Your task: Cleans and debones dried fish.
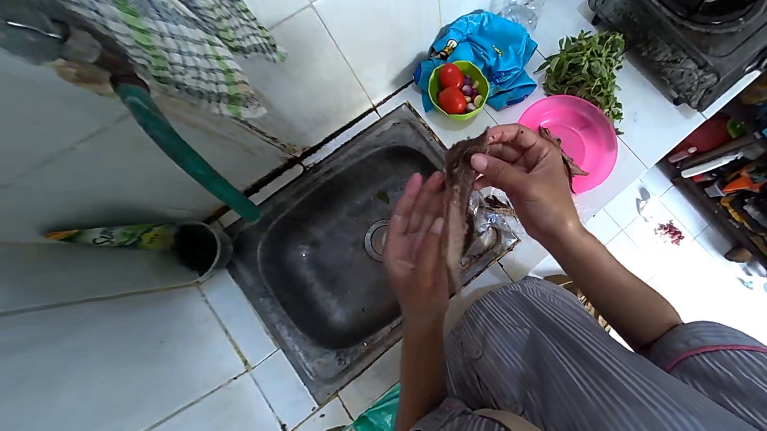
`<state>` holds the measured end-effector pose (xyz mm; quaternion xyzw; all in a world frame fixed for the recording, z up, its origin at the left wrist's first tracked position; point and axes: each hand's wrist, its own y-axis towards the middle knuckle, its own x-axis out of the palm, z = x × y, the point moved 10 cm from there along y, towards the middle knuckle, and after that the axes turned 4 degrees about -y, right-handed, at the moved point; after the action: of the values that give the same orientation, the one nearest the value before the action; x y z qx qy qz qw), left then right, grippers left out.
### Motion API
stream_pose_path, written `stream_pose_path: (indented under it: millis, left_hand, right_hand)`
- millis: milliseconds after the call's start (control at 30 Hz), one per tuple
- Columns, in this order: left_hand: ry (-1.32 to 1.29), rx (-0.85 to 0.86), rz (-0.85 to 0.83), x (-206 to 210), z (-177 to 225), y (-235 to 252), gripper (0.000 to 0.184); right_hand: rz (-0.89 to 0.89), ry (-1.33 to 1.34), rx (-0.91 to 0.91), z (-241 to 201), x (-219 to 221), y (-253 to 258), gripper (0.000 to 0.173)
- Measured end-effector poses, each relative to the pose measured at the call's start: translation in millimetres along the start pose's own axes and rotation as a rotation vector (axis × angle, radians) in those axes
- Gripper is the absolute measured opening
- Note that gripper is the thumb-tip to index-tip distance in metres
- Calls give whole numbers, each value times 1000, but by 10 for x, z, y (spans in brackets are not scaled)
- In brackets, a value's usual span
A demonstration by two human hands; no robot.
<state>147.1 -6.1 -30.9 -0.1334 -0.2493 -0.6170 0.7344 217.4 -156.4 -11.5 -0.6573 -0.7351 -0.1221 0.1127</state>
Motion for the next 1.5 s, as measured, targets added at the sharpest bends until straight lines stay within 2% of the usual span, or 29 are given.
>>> stream_pose_path:
  millis: [33,100,233,300,367,433,633,833,1000,1100,1267,1500]
  left_hand:
    - [21,49,70,-1,20,-11,42]
    - [-11,24,174,-23,-6,-21,43]
    - [-44,-282,279,-53,-295,-129,52]
    - [-89,-425,347,-106,-501,-217,42]
    - [-72,-489,370,-197,-587,-248,28]
    - [-58,-511,351,-261,-579,-244,26]
    - [-31,-495,221,-257,-401,-166,33]
    - [109,-430,169,-353,-177,-180,34]
    - [157,-354,233,-435,16,-238,33]
    - [166,-328,229,-406,74,-252,32]
    - [167,-266,219,-381,135,-270,33]
    - [274,-141,208,-323,238,-289,35]
  right_hand:
    - [30,2,-5,41,14,-29,21]
    - [34,-11,2,127,61,-88,22]
    - [-10,-99,124,418,118,-122,27]
    - [-13,-155,227,651,91,-94,28]
    - [-53,-232,291,783,74,-74,27]
    - [-115,-300,305,773,92,-59,26]
    - [-268,-370,149,526,221,57,23]
    - [-224,-431,-13,358,231,139,14]
    - [-338,-453,-234,234,503,-5,26]
    - [-340,-454,-358,160,626,-88,31]
    - [-222,-465,-331,129,636,-132,28]
    - [-177,-359,-278,100,655,-172,13]
